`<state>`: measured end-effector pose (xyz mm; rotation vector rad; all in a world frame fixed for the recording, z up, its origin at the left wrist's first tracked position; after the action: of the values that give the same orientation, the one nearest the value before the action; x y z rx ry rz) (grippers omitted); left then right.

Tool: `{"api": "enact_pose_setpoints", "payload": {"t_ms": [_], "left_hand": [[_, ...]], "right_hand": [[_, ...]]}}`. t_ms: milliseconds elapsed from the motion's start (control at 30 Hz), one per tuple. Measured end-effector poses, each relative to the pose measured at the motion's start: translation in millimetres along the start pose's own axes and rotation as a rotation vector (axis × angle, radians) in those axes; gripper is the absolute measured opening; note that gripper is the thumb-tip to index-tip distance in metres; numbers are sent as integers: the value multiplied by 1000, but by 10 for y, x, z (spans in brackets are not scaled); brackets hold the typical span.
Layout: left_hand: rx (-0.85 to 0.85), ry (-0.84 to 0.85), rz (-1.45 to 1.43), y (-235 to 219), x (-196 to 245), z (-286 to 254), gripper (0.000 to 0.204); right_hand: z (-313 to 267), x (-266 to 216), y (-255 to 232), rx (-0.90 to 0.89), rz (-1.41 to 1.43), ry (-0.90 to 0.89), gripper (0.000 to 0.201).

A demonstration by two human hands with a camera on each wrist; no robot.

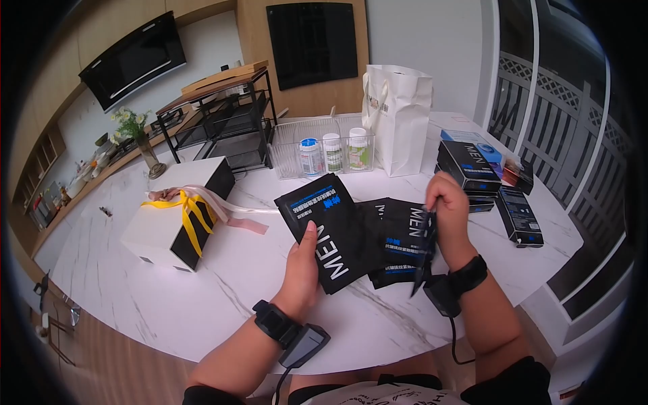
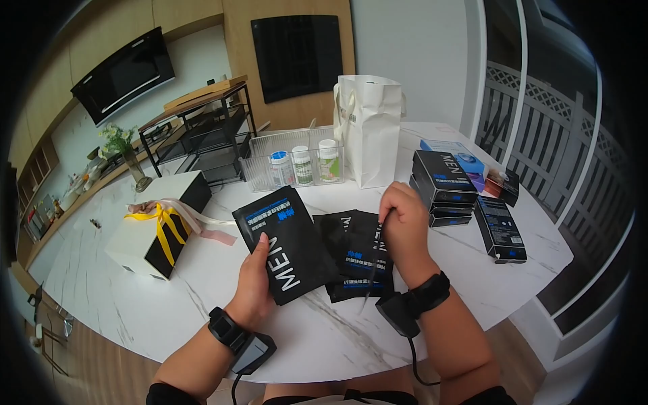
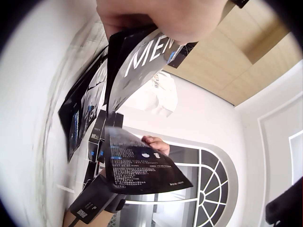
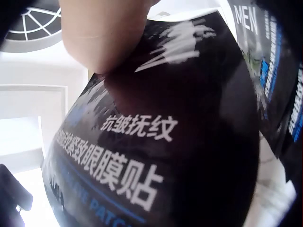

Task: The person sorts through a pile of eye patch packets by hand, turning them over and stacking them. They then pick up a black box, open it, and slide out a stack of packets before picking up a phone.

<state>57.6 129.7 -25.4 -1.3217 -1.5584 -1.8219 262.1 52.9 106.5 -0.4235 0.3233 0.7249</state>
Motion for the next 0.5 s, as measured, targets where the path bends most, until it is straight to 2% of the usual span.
{"api": "enact_pose_setpoints", "payload": {"t_ms": [33, 67, 133, 167, 233, 367, 400, 467, 500], "left_hand": [[1, 1, -1, -1, -4, 2, 42], [4, 0, 7, -5, -9, 9, 42], [7, -1, 15, -11, -4, 7, 41], [4, 6, 1, -2, 9, -2, 41], [-7, 5, -9, 27, 10, -17, 42], [31, 25, -27, 14, 60, -39, 39], [26, 32, -36, 10, 64, -33, 39], [21, 41, -47, 3, 68, -23, 39], [31, 42, -47, -10, 63, -17, 39]], "right_hand": [[21, -141, -72, 26, -121, -85, 11], [62, -209, -121, 24, -120, -85, 11], [62, -622, -87, 14, -464, -431, 10], [80, -606, -66, 13, -465, -431, 10], [4, -646, 173, -105, -547, -575, 9], [-147, -479, 625, -307, -446, -555, 4], [-193, -431, 703, -307, -446, -557, 4], [-184, -232, 766, -288, -438, -399, 3], [-176, -227, 775, -288, -439, -401, 3]]}}
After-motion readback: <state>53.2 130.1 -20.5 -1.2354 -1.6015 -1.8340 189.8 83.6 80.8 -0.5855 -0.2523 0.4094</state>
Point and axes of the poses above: each hand's wrist, its own z-axis towards the middle knuckle, its own y-axis out of the palm, x = y × z, the point moved 10 cm from there along z, towards the middle knuckle, and after that the axes turned 2 degrees about z, right-handed, at the moved point
